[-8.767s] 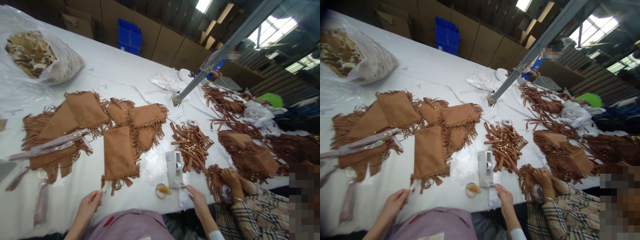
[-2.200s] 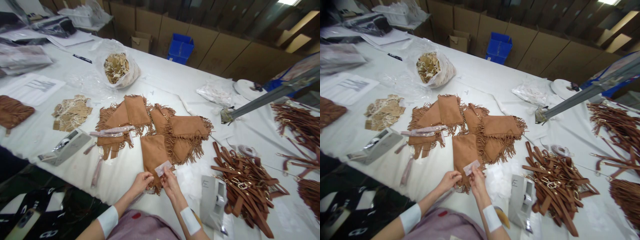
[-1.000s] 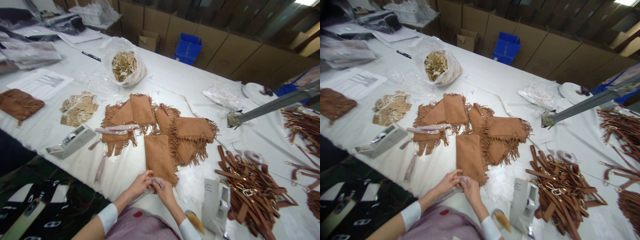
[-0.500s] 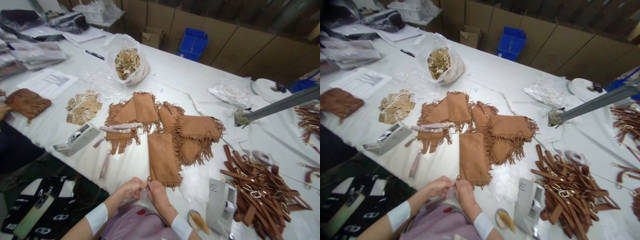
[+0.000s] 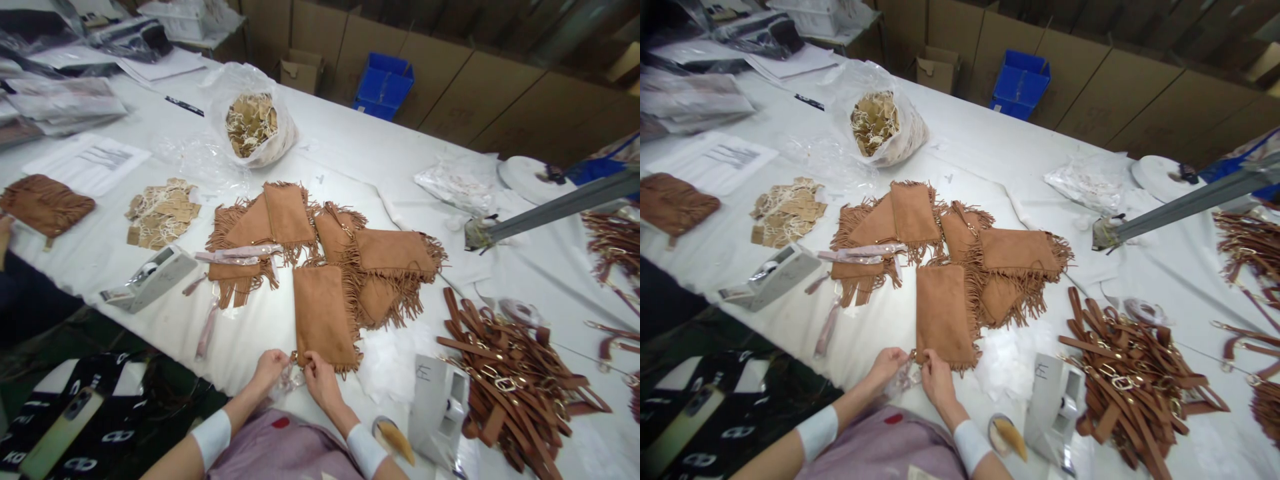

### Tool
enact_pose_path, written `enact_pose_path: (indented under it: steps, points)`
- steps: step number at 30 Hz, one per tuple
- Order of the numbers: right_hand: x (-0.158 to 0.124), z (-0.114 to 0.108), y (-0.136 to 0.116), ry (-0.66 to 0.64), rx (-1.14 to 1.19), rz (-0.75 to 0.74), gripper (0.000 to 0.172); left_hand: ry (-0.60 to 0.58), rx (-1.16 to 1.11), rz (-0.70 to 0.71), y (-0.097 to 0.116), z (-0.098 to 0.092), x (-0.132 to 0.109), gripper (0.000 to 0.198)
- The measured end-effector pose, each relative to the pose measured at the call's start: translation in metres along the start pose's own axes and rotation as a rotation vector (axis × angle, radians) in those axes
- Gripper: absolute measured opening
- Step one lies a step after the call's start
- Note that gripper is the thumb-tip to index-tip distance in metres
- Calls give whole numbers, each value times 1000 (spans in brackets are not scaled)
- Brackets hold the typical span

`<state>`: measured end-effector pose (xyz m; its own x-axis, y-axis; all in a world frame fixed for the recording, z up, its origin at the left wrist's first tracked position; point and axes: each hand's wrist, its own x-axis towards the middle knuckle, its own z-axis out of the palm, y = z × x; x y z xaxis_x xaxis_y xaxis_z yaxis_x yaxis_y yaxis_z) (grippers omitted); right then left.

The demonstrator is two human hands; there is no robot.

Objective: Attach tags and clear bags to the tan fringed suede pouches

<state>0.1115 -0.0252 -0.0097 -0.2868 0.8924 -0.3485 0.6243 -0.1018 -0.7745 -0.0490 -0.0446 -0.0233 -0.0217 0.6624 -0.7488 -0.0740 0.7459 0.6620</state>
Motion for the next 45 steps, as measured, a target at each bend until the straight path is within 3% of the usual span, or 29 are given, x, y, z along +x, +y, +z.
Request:
enact_pose_path:
  steps: [4,6,10,13,16,19,25,34,40,42,45]
  points:
    - [-7,3,-4,36,32,69,22,-19,-111,0,-2,-2,-6,37]
    - [-6,3,-11,12,-22,12,27,-51,-143,-4,-2,-7,-8,37]
    - [10,-3,-28,-135,-422,-220,34,-113,-179,10,2,-21,-9,41]
    - [25,-6,-35,-212,-702,-314,23,-195,-163,31,6,-29,-6,44]
    - [32,-4,-33,-227,-804,-336,15,-269,-61,40,6,-34,-4,39]
    - [33,-3,-27,-235,-808,-334,12,-270,16,39,3,-35,-2,29]
    - [35,-11,-23,-267,-697,-311,14,-209,127,84,3,-32,1,15]
    - [34,-11,-22,-234,-556,-287,14,-169,227,155,16,-18,8,10]
    - [30,-18,-20,-212,-240,-272,17,-181,175,82,13,-3,12,15]
    - [24,-21,-19,-151,-65,-211,24,-205,145,50,15,-4,11,20]
    - [13,-16,-15,-38,281,119,12,-214,130,-7,18,-6,12,26]
